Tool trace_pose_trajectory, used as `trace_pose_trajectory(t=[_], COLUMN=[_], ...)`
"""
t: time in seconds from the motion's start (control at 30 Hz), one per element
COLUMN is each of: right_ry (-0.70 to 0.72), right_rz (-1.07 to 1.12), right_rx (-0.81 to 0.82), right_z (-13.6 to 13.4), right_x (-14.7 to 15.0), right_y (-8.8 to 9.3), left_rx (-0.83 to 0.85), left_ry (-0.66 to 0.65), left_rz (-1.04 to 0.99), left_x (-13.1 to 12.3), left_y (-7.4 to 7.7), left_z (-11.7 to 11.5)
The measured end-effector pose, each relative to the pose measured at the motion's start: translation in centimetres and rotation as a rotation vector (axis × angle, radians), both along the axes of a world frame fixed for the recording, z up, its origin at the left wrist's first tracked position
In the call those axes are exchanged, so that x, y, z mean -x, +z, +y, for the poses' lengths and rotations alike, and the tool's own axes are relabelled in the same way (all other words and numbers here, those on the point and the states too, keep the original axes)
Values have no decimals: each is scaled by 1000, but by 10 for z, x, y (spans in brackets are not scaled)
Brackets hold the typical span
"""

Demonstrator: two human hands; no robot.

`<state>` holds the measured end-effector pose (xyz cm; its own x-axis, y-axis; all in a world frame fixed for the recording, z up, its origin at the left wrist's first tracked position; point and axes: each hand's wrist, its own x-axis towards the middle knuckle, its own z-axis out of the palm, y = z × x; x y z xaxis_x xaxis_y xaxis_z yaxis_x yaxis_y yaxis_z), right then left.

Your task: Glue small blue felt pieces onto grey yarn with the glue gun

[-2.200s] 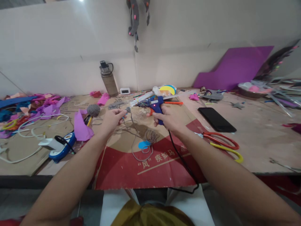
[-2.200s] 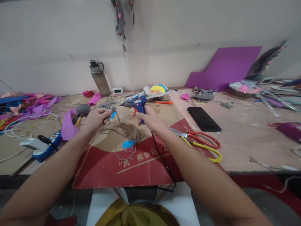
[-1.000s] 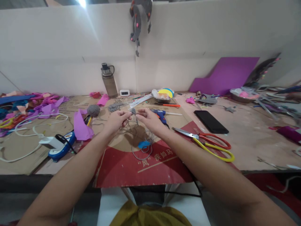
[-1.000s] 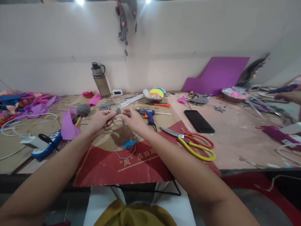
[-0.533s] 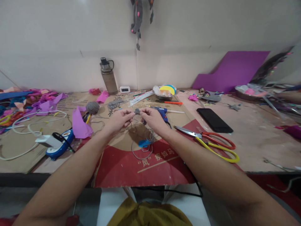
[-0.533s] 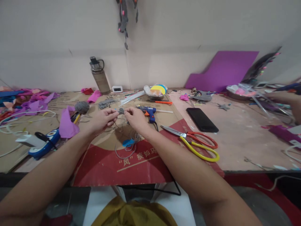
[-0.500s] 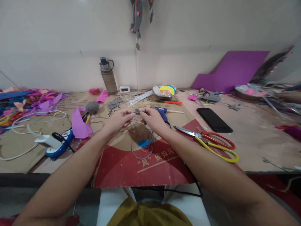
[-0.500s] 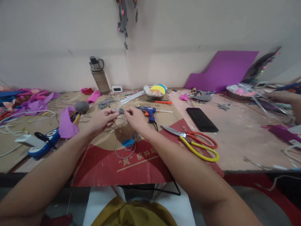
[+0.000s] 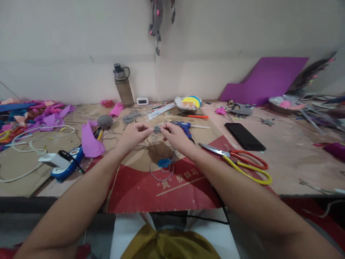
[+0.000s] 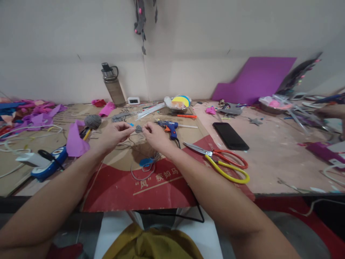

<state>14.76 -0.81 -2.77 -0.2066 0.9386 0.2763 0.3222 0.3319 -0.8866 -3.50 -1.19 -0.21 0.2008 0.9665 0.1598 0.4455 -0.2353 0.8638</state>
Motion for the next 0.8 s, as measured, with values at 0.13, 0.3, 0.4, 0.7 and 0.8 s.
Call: trace_pose_trajectory(t=[0.13, 0.3, 0.4, 0.7, 0.8], right_ry=[35, 81, 103, 204, 228], right_rz=[41, 71, 102, 255, 295], right_rx=[15, 14, 34, 98, 103], right_z=[1, 3, 1, -2, -4], right_x=[-2, -3, -3, -3, -3], right_y=[-2, -4, -3, -4, -5], left_rx=[9, 4, 12, 143, 207], left_ry=[-13, -15, -15, -52, -93], left_rz=[-46, -85, -90, -231, -307], left_x=[1, 0, -1, -3, -4], left_y=[-2, -1, 0, -3, -2], left_z=[2, 1, -1, 2, 2])
